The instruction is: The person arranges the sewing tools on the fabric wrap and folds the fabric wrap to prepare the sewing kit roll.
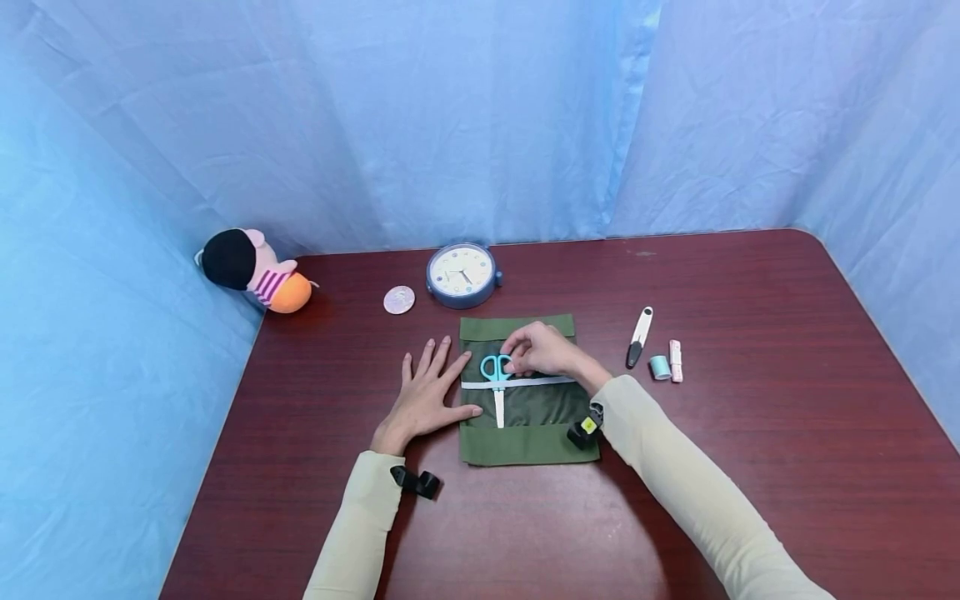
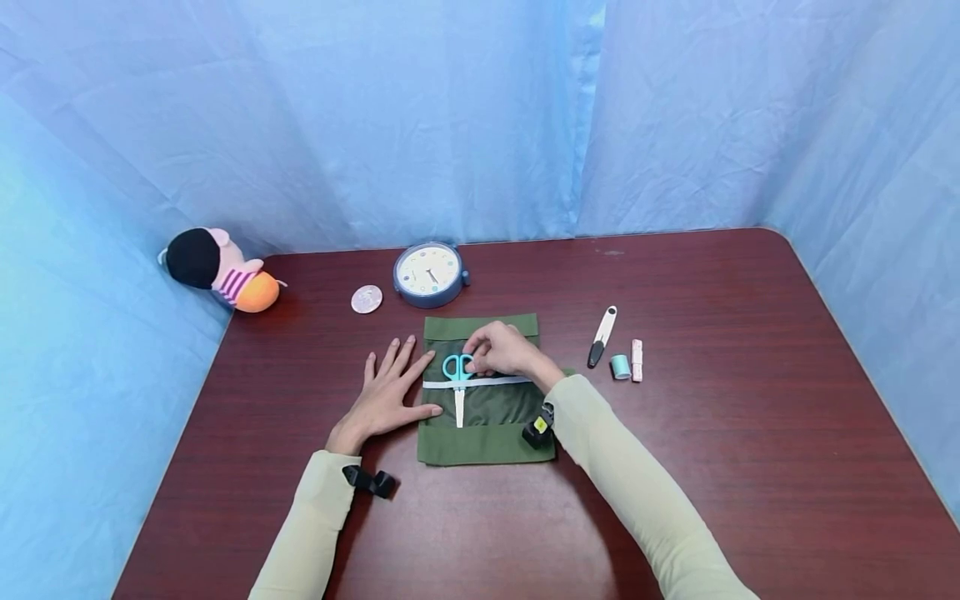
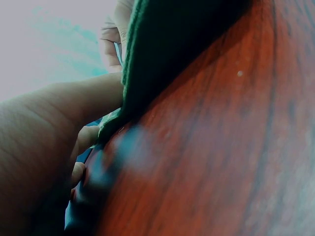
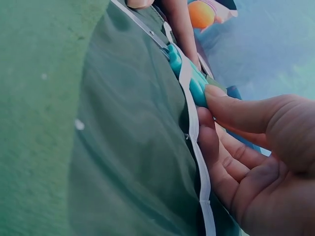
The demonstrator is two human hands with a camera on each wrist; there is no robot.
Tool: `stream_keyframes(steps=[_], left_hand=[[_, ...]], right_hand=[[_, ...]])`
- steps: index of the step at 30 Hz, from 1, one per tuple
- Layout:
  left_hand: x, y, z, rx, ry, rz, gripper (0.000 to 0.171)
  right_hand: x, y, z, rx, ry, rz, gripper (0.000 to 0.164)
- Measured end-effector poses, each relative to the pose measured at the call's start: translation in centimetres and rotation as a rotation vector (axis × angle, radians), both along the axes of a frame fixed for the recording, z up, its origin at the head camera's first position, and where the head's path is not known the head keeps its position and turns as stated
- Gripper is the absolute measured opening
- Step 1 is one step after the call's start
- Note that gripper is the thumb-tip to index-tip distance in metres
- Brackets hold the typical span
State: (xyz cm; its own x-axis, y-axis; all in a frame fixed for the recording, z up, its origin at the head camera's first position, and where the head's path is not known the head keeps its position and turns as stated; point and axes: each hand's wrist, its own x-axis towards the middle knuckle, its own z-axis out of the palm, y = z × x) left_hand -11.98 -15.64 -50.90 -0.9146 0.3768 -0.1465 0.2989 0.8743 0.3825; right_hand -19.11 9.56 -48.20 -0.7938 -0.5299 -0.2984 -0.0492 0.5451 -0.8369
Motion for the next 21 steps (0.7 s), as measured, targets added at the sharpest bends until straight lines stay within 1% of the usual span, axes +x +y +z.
stream_keyframes(steps=[6,11,17,21], left_hand=[[0.02,-0.05,0.01,0.013,0.0,-0.001,0.093],[0.07,-0.02,-0.02,0.021,0.001,0.001,0.092],[0.13,0.01,0.12,0.018,0.001,0.002,0.092],[0.16,0.01,0.19,0.011,0.008,0.002,0.093]], right_hand=[[0.33,-0.31,0.32,0.068,0.081,0.025,0.024],[0.46,-0.42,0.09,0.104,0.142,0.051,0.023],[0.55,-0.49,0.06,0.132,0.194,0.061,0.02],[0.56,-0.42,0.05,0.127,0.203,0.066,0.02]])
